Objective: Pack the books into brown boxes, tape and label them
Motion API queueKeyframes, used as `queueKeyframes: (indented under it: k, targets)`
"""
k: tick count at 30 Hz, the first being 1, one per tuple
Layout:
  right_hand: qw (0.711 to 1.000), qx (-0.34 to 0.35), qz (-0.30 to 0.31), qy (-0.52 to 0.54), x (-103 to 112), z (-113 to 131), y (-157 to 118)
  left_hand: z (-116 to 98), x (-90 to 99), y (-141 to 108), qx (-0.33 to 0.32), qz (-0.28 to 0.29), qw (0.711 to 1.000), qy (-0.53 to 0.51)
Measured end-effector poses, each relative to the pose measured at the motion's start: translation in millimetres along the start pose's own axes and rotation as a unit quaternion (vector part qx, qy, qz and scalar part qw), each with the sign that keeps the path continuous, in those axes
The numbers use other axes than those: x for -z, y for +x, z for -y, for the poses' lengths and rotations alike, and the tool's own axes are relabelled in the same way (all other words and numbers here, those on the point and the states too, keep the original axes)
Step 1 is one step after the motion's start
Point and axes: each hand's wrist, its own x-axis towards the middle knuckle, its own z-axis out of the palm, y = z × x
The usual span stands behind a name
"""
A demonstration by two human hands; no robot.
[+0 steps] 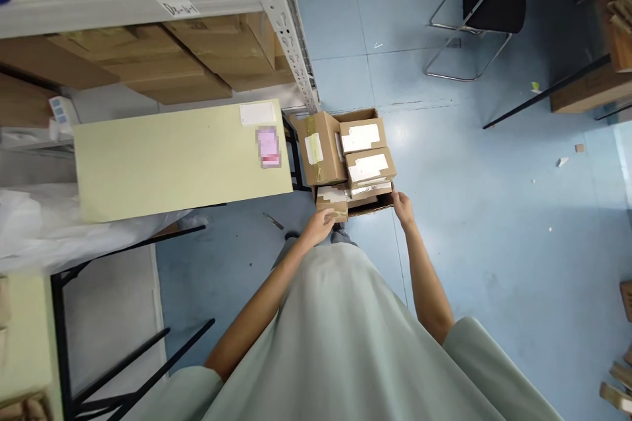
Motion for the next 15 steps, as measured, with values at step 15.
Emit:
queueKeyframes:
  k: [15]
  targets:
    - [0.955,0.132,0.264,-0.002,-128,125,-33,46,78.0,-80,-0.040,-0.102,0.982,-0.152]
